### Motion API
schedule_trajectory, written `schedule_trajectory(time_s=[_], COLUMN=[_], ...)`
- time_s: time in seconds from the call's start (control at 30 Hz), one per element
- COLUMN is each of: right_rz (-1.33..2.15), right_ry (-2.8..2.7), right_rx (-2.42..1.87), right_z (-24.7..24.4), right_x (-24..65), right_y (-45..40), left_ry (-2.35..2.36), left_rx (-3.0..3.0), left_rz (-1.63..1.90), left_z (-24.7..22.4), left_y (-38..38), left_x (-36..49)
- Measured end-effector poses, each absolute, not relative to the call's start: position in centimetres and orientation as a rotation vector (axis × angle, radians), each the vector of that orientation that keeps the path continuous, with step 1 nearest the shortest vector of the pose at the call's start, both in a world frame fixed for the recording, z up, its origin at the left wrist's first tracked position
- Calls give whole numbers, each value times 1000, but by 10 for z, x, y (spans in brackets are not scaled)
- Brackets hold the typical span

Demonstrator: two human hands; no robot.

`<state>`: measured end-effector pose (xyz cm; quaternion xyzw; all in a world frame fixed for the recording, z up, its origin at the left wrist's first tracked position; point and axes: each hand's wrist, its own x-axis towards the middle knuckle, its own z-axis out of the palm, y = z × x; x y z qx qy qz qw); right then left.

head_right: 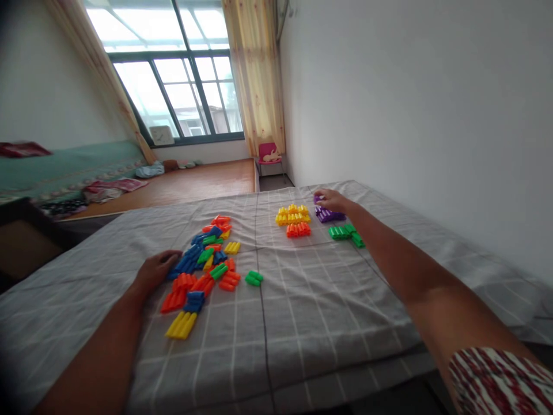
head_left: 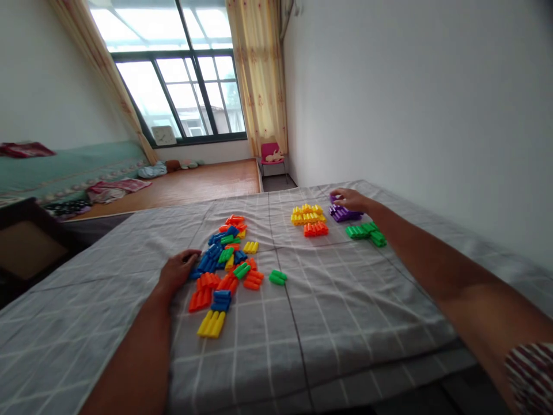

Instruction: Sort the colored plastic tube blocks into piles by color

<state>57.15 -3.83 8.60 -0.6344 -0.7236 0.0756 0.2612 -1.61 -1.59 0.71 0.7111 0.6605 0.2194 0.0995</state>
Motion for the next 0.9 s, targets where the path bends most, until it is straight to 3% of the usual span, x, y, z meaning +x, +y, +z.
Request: schedule_trajectory(time_s=[0.1, 0.27, 0.57, 0.9], right_rz=[215, 323, 392, 217], right_ry=[-1822, -1900, -1903, -1837], right_rx=[-2023, -2074, -2058, -1707], right_z=[70, 47, 64, 70], right_x=[631, 661, 647, 571], right_y=[-23, -4, -3, -95], left_ry=[1949, 1949, 1953, 2012], left_rx=[2093, 2104, 2118, 2160], left_rz=[652, 660, 672, 630], left_z=[4, 2, 5, 9], left_y=[-11, -10, -14, -20], left_x=[-19, -21, -18, -9])
